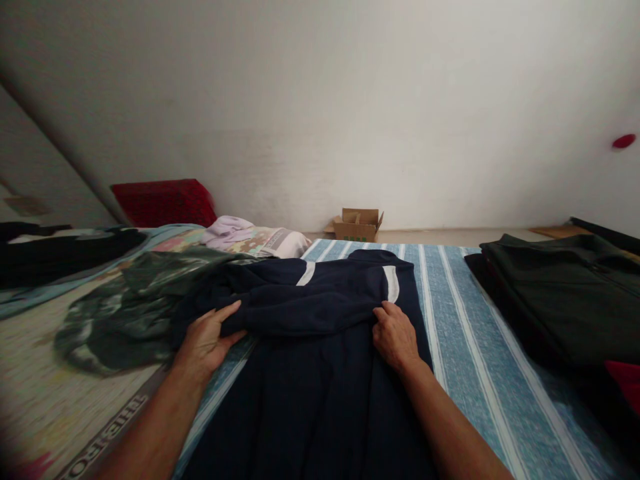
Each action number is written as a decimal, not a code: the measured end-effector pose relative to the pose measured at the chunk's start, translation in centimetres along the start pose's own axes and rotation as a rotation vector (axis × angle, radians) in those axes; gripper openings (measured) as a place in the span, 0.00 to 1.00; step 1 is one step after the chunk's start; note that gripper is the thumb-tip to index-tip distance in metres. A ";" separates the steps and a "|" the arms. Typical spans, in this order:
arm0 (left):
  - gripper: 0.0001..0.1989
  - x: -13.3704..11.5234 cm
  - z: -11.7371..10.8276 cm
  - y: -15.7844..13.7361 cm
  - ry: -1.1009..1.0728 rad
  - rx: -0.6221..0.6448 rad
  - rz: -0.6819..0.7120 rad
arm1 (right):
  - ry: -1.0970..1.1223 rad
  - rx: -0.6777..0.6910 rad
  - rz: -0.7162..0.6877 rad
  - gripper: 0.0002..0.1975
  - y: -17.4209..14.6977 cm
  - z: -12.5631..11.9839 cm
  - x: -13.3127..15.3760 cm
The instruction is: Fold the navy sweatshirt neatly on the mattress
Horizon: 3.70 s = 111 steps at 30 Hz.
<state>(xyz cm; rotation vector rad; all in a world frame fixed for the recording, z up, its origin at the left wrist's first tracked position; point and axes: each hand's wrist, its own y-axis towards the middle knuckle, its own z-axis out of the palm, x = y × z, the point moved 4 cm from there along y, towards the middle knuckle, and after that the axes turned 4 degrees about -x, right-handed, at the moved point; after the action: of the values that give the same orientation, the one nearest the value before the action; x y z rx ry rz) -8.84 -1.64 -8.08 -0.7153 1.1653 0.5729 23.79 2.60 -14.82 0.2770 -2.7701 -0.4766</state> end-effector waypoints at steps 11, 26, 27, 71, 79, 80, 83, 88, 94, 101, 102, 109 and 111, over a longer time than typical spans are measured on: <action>0.16 0.0 0.9 -0.4 -0.074 0.123 -0.011 | 0.016 -0.008 -0.010 0.18 -0.3 0.6 -0.4; 0.20 -0.8 2.8 -3.3 0.050 0.458 0.185 | 0.708 0.180 -0.512 0.17 7.1 -7.0 16.6; 0.19 -0.9 2.9 -3.5 0.064 0.472 0.201 | 0.712 0.238 -0.528 0.15 7.5 -6.8 17.2; 0.16 0.9 4.1 -4.8 0.242 0.484 0.269 | 1.087 0.157 -0.388 0.08 9.3 -5.4 13.7; 0.21 0.7 4.2 -5.1 0.080 0.545 0.155 | 1.072 0.015 -0.409 0.08 9.9 -6.1 14.8; 0.22 0.8 4.3 -5.3 0.053 0.553 0.134 | 1.055 0.003 -0.423 0.08 9.9 -6.3 15.1; 0.23 1.0 4.5 -5.7 0.014 0.598 0.066 | 0.982 -0.013 -0.464 0.07 9.9 -7.0 16.0; 0.19 1.5 4.4 -5.2 0.049 0.544 0.090 | 0.871 -0.014 -0.480 0.05 9.9 -7.0 17.0; 0.19 2.1 4.0 -3.9 0.067 0.471 0.161 | 0.919 -0.044 -0.479 0.06 9.8 -6.4 16.8; 0.19 2.0 4.1 -4.0 0.073 0.473 0.182 | 0.770 -0.076 -0.546 0.09 9.3 -7.0 15.6; 0.19 2.0 4.1 -4.0 0.089 0.471 0.193 | 0.729 -0.064 -0.565 0.11 9.2 -7.0 15.6; 0.16 1.4 4.0 -4.5 0.210 0.418 0.275 | 0.357 0.021 -0.682 0.14 9.1 -7.8 16.5; 0.14 1.2 4.0 -4.6 0.238 0.414 0.290 | 0.273 0.028 -0.706 0.12 9.0 -8.1 16.8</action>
<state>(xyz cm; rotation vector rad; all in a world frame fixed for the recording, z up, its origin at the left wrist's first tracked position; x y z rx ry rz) -2.64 -1.54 -7.42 -0.2637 1.5664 0.4719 9.69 4.54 0.21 1.2411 -2.3479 -0.5074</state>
